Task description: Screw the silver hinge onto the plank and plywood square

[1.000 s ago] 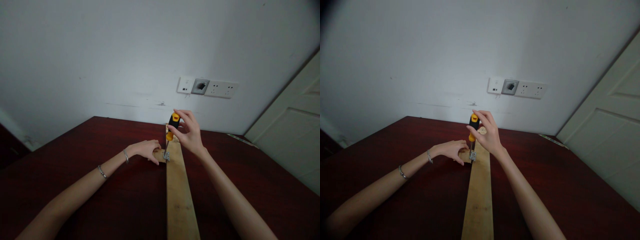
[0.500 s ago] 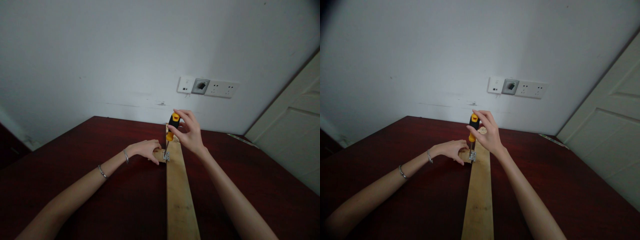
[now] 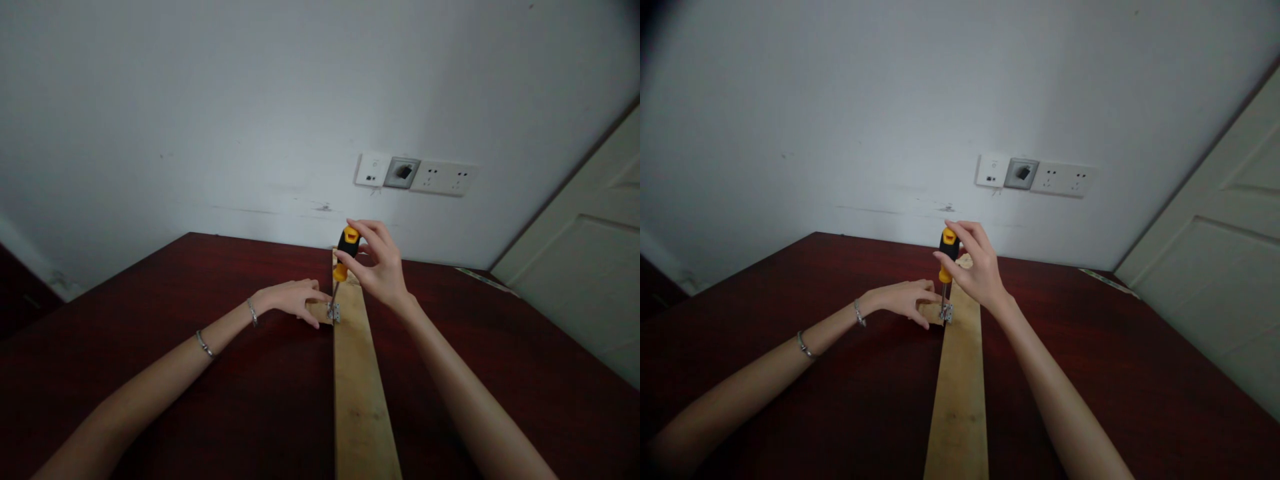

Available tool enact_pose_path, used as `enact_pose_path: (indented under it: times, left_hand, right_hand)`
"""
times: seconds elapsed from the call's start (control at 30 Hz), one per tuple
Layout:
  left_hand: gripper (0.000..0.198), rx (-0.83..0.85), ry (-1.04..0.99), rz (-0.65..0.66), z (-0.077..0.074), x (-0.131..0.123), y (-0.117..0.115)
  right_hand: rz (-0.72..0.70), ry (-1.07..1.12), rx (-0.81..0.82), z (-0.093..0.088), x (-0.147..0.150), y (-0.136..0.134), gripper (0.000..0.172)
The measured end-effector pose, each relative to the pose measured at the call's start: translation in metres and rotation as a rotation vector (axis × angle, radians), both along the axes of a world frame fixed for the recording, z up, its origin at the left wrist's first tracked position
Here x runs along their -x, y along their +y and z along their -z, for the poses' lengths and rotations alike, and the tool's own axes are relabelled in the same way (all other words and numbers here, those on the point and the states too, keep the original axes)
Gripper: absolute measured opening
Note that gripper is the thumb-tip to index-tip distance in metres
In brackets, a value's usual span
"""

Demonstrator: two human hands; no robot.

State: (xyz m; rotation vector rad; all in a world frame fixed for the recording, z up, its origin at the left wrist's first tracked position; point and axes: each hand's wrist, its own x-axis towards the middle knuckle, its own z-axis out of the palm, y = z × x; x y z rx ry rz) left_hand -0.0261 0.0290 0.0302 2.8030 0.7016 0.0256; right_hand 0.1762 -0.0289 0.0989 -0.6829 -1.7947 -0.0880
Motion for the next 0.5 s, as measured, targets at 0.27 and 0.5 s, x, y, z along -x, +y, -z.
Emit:
enact_pose_path:
  times: [0.27,0.5]
  left_hand:
    - [0.051,0.016,-0.051,0.074,0.0006,-0.0007,0.0001]
    - [0.047,0.029,-0.054,0.068,0.0061,0.0025,-0.0016]
  right_hand:
    - [0.007,0.027,0.015,0.0027,-0.0020,0.0018,0.048]
    - [0.012,0.041,0.012,0.0032,-0.0011,0.0035,0.048]
